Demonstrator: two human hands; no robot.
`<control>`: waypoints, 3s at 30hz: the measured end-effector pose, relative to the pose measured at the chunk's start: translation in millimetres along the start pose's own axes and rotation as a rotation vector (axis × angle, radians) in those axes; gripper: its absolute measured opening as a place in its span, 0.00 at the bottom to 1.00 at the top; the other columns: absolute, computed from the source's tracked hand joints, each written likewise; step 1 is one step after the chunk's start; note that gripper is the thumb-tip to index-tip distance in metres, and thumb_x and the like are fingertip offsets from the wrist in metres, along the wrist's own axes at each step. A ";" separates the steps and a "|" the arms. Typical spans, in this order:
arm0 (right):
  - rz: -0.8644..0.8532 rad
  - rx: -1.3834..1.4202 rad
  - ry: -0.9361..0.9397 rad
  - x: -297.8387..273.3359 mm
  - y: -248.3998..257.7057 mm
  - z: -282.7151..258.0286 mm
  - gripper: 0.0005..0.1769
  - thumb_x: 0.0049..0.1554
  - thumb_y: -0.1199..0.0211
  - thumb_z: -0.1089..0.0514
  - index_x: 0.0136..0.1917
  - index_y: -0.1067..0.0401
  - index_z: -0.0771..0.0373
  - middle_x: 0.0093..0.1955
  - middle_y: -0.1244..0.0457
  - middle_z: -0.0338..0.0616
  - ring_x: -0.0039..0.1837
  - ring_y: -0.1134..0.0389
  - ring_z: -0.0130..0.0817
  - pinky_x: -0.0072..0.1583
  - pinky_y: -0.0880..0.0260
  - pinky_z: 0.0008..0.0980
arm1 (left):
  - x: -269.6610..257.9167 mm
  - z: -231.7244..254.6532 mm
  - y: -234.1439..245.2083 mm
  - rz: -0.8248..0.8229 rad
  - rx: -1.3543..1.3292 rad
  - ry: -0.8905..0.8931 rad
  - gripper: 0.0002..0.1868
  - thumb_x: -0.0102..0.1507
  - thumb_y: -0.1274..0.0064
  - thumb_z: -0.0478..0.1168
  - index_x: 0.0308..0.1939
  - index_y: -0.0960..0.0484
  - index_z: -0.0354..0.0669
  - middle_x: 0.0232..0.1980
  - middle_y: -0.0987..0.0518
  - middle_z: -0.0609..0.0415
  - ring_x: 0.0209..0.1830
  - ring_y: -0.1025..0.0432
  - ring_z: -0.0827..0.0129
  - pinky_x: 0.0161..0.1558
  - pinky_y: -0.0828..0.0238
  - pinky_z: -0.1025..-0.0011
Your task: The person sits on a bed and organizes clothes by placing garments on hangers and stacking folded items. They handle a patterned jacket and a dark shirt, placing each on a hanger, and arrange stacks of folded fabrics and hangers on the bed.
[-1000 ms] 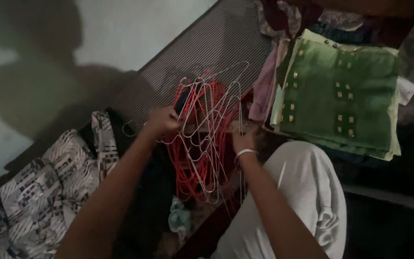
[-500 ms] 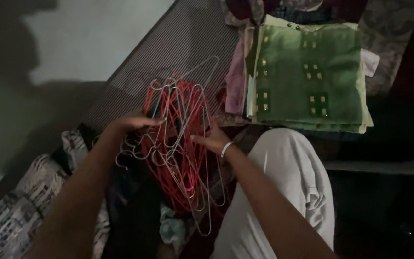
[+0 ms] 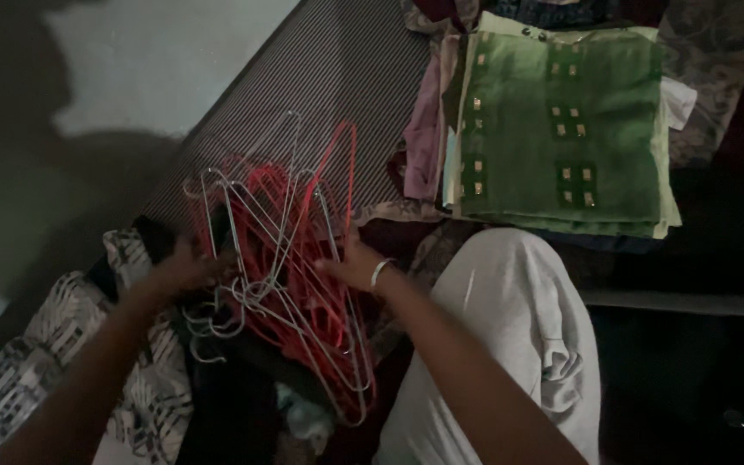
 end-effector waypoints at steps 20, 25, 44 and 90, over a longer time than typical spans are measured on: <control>0.596 0.172 0.291 -148.7 154.1 -110.2 0.20 0.55 0.41 0.63 0.61 0.30 0.71 0.53 0.31 0.56 0.53 0.27 0.47 0.54 0.27 0.44 | -106.8 399.1 -141.8 0.430 0.027 -0.933 0.42 0.64 0.47 0.56 0.77 0.40 0.38 0.77 0.43 0.30 0.78 0.50 0.34 0.75 0.54 0.39; 1.031 -0.264 -0.041 -231.9 291.3 -59.3 0.14 0.55 0.38 0.59 0.54 0.22 0.65 0.50 0.29 0.55 0.51 0.26 0.47 0.53 0.26 0.43 | -97.6 480.4 -230.0 0.529 0.326 -1.066 0.40 0.68 0.54 0.63 0.77 0.41 0.46 0.81 0.51 0.37 0.82 0.64 0.38 0.75 0.69 0.32; 0.679 -0.585 -0.945 -149.5 475.5 237.7 0.23 0.68 0.51 0.47 0.74 0.38 0.50 0.74 0.41 0.49 0.72 0.36 0.51 0.65 0.31 0.52 | -6.7 469.2 -304.0 0.538 0.461 -1.064 0.36 0.68 0.63 0.68 0.78 0.42 0.66 0.84 0.54 0.57 0.84 0.67 0.54 0.74 0.77 0.36; 1.134 -0.267 -0.588 -197.2 406.3 107.5 0.34 0.57 0.33 0.40 0.70 0.30 0.61 0.66 0.34 0.61 0.67 0.34 0.57 0.66 0.34 0.51 | 113.2 242.6 -75.3 0.660 -0.675 -0.234 0.26 0.58 0.44 0.39 0.53 0.38 0.30 0.45 0.33 0.38 0.37 0.33 0.53 0.36 0.30 0.57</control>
Point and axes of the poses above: each hand's wrist, its own x-axis towards the middle knuckle, its own y-axis out of the back of the hand, z = x × y, the point moved 4 cm from there along x, towards the middle knuckle
